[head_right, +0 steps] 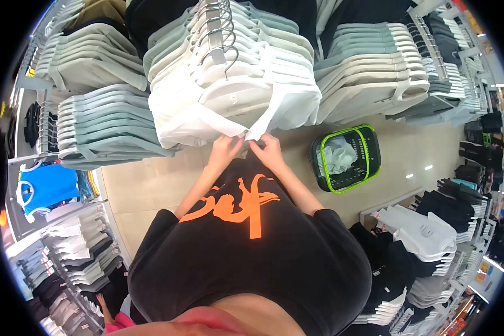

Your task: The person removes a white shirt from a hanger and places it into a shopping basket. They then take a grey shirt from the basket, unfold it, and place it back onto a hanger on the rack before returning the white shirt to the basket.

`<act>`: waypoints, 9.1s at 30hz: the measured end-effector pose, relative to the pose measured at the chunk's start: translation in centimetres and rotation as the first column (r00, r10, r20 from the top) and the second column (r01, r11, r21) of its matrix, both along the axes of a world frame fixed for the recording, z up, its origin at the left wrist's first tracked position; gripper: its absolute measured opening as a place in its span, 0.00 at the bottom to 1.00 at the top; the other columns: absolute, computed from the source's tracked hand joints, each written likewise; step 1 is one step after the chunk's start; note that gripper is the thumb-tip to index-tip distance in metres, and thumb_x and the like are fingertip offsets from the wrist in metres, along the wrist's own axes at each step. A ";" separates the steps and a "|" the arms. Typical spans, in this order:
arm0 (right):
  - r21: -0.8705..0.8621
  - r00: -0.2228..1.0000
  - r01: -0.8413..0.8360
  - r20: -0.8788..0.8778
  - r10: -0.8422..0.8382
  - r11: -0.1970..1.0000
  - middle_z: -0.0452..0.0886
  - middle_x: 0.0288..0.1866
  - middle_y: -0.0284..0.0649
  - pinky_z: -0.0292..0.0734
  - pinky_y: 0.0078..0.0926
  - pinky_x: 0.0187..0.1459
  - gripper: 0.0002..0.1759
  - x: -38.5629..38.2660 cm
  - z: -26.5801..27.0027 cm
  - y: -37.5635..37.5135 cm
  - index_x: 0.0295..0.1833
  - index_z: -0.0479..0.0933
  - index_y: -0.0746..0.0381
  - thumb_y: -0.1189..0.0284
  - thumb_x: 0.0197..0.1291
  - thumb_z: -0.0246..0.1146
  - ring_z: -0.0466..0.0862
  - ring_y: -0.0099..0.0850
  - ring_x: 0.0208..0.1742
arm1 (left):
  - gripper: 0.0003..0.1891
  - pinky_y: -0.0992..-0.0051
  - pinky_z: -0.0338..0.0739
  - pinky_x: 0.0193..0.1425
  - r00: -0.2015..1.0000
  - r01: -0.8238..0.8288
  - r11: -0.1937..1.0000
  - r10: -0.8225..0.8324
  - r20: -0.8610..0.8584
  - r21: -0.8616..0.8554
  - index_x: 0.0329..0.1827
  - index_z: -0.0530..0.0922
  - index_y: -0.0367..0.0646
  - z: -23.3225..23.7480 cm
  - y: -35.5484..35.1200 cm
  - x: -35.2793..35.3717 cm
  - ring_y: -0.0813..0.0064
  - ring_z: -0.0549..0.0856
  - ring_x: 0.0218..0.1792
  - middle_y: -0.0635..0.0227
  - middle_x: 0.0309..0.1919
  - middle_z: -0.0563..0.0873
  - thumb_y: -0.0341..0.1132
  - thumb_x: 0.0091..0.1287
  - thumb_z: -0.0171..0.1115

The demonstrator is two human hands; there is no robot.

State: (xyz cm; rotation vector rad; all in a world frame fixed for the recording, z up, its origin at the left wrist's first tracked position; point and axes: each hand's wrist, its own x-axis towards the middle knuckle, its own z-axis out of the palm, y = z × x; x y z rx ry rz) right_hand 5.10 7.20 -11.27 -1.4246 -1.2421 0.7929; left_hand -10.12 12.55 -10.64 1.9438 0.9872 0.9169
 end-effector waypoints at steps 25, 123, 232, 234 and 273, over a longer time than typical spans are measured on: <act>-0.205 0.954 -0.287 -0.153 0.259 0.936 0.80 0.35 0.48 0.72 0.30 0.40 0.13 2.4 0.7 0.4 0.39 0.75 0.68 0.74 0.47 0.62 0.80 0.39 0.39 | 0.13 0.68 0.73 0.42 0.988 0.096 0.981 -0.114 -0.101 -0.170 0.37 0.77 0.36 4.7 0.4 1.0 0.60 0.80 0.37 0.57 0.32 0.80 0.17 0.47 0.57; -0.123 0.735 -0.107 -0.678 -0.005 0.987 0.78 0.34 0.38 0.70 0.16 0.34 0.07 3.1 2.6 1.0 0.38 0.69 0.68 0.76 0.58 0.57 0.78 0.21 0.30 | 0.08 0.63 0.61 0.62 0.535 0.476 0.723 0.214 -0.818 0.500 0.33 0.74 0.48 10.3 1.9 2.2 0.75 0.76 0.39 0.74 0.29 0.75 0.39 0.53 0.60; 0.030 0.888 0.072 -0.457 -0.051 0.997 0.78 0.34 0.37 0.74 0.20 0.39 0.06 -6.2 3.5 -0.2 0.41 0.70 0.68 0.78 0.58 0.54 0.79 0.22 0.34 | 0.08 0.63 0.61 0.59 0.740 0.612 0.730 -0.394 -0.545 0.304 0.28 0.76 0.43 10.8 6.3 -3.1 0.68 0.76 0.39 0.67 0.25 0.79 0.38 0.53 0.57; -0.002 0.837 0.124 -0.537 -0.106 0.992 0.78 0.34 0.38 0.74 0.19 0.38 0.06 -7.0 3.0 -0.3 0.42 0.70 0.67 0.78 0.58 0.54 0.78 0.22 0.33 | 0.08 0.62 0.59 0.61 0.741 0.602 0.724 -0.349 -0.574 0.336 0.30 0.76 0.44 10.6 6.1 -2.9 0.69 0.76 0.39 0.68 0.27 0.79 0.39 0.53 0.58; -0.807 0.361 0.484 -0.167 -0.917 0.338 0.77 0.26 0.39 0.70 0.22 0.14 0.11 3.6 -21.2 -40.2 0.44 0.71 0.63 0.70 0.57 0.50 0.76 0.26 0.15 | 0.12 0.69 0.76 0.35 0.115 0.462 0.645 -0.724 -0.680 -0.608 0.40 0.77 0.42 -28.2 -10.7 -0.1 0.68 0.82 0.30 0.59 0.29 0.82 0.37 0.58 0.52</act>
